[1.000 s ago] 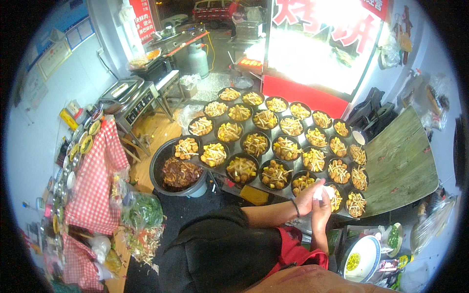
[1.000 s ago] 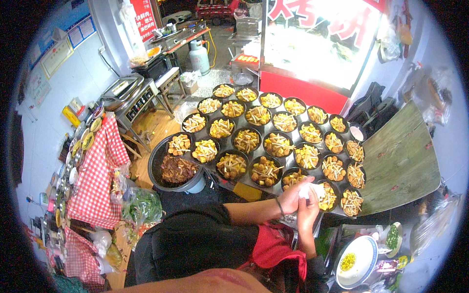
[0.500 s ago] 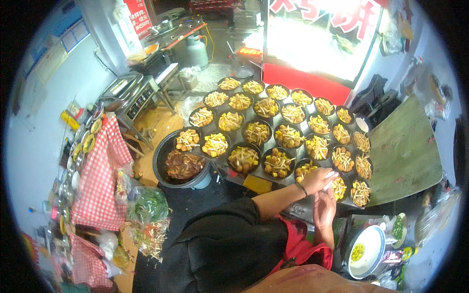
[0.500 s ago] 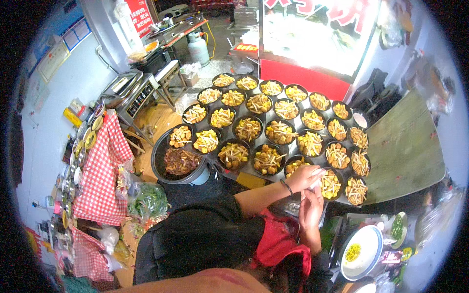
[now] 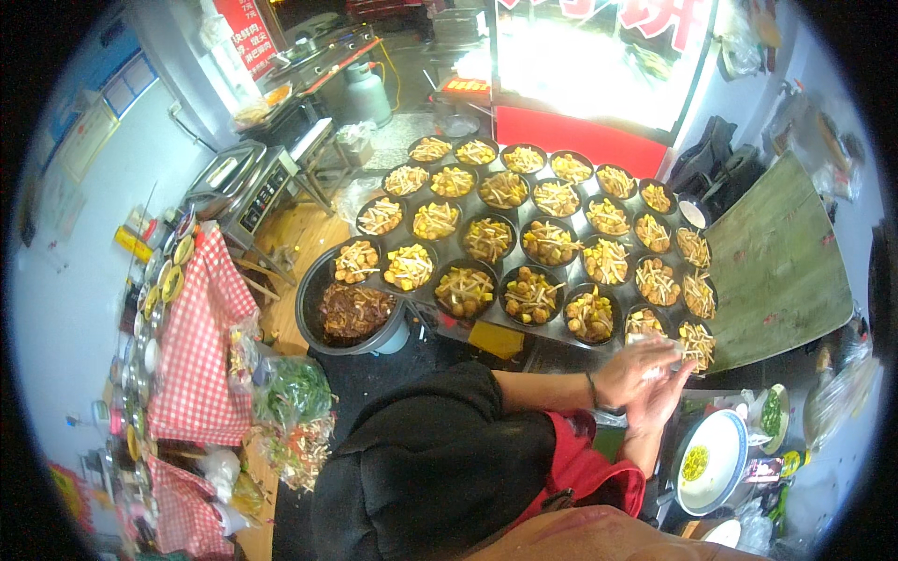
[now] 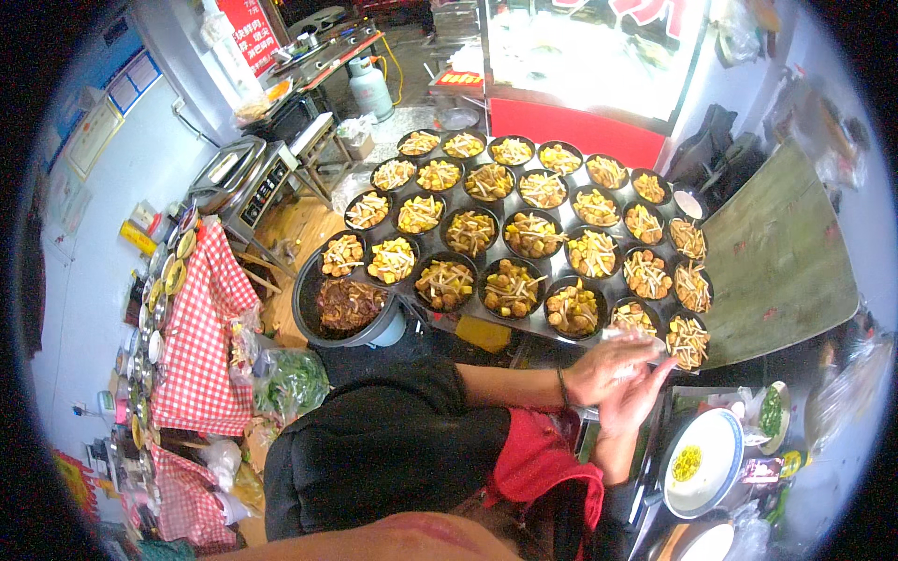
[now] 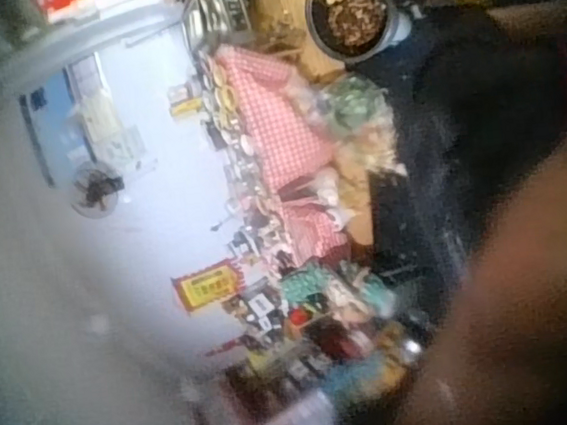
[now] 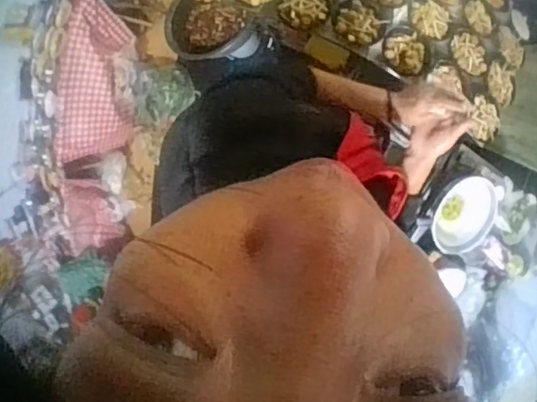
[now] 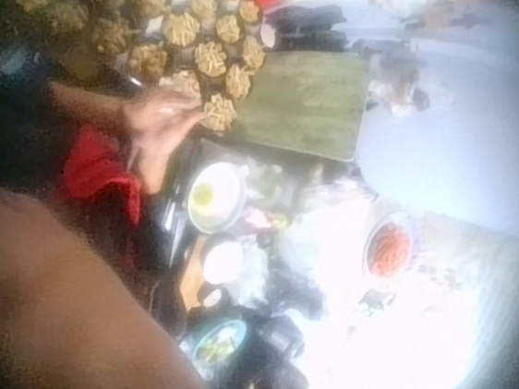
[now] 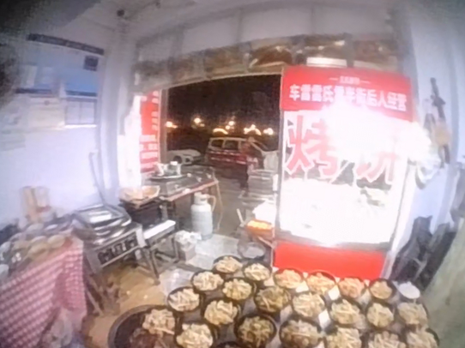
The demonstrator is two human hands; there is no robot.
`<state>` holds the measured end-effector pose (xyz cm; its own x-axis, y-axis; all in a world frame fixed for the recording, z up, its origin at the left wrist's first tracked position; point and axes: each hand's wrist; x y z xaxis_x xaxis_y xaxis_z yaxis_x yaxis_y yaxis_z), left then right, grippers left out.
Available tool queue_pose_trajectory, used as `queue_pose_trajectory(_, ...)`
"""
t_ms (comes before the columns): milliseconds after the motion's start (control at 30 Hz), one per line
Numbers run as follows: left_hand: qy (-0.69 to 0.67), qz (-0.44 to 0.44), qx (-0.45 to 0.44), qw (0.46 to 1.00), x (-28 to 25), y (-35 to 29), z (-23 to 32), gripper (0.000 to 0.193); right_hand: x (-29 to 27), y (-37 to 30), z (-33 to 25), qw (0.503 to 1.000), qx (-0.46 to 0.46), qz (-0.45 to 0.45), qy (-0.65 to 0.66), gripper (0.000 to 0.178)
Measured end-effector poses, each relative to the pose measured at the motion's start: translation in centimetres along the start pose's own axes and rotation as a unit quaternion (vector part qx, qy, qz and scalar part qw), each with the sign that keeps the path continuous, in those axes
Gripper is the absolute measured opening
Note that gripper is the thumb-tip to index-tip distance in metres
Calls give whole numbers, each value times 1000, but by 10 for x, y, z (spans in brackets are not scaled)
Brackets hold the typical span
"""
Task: The person assembles food by placing bean sprouts into many small black bowls arranged on a tray. They use both hands to pick up sprouts from a white bowl and distribute them across the bowls, then briefly wipe their hands with a tissue.
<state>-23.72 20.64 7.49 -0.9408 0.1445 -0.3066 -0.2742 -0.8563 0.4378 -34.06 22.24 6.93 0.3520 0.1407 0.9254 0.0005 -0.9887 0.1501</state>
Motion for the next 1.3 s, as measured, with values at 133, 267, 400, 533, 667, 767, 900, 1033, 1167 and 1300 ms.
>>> queue_pose_trajectory(133, 19, -3, 200, 980, 23, -23, 10, 52, -5, -5, -2, 996, -4, 69, -61, 61)
queue_pose_trajectory(267, -80, -128, 100, 983, 17, -15, -8, 41, -29, -15, 13, 987, -45, 126, -86, 56)
queue_pose_trajectory(400, 40, -64, 92, 993, 15, 19, -40, 35, -42, -1, 49, 982, -78, 144, -97, 51)
queue_pose_trajectory(533, 91, -140, 141, 976, 11, 25, -68, 37, -41, -8, 52, 976, -75, 188, -78, 46)
queue_pose_trajectory(667, 128, -125, 117, 977, 7, 34, -88, 42, -43, -26, 33, 979, -13, 183, -93, 31)
queue_pose_trajectory(767, 89, -91, 106, 986, 19, 25, -84, 41, -46, -36, 16, 989, -26, 132, -60, 32)
queue_pose_trajectory(900, -135, -235, -132, 953, 40, 17, -64, 50, -46, -61, -7, 984, -53, 139, -99, 27)
queue_pose_trajectory(1033, -301, -352, -232, 856, 67, -14, -38, 60, -51, -82, -22, 954, -75, 168, -235, 21)
queue_pose_trajectory(1167, -313, -397, -190, 842, 83, -26, -19, 52, -69, -99, -35, 890, -76, 258, -368, 18)
queue_pose_trajectory(1300, -78, -401, -36, 912, 94, -31, -7, 51, -84, -107, -42, 910, -178, 213, -307, 28)
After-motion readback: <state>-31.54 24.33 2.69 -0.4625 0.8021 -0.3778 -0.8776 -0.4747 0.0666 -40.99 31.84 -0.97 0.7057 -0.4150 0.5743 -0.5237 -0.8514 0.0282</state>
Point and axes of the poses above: each hand's wrist, its own y-axis towards the middle knuckle, its own x-axis out of the palm, z = x × y, and after that the axes turned 14 degrees about -x, right-handed
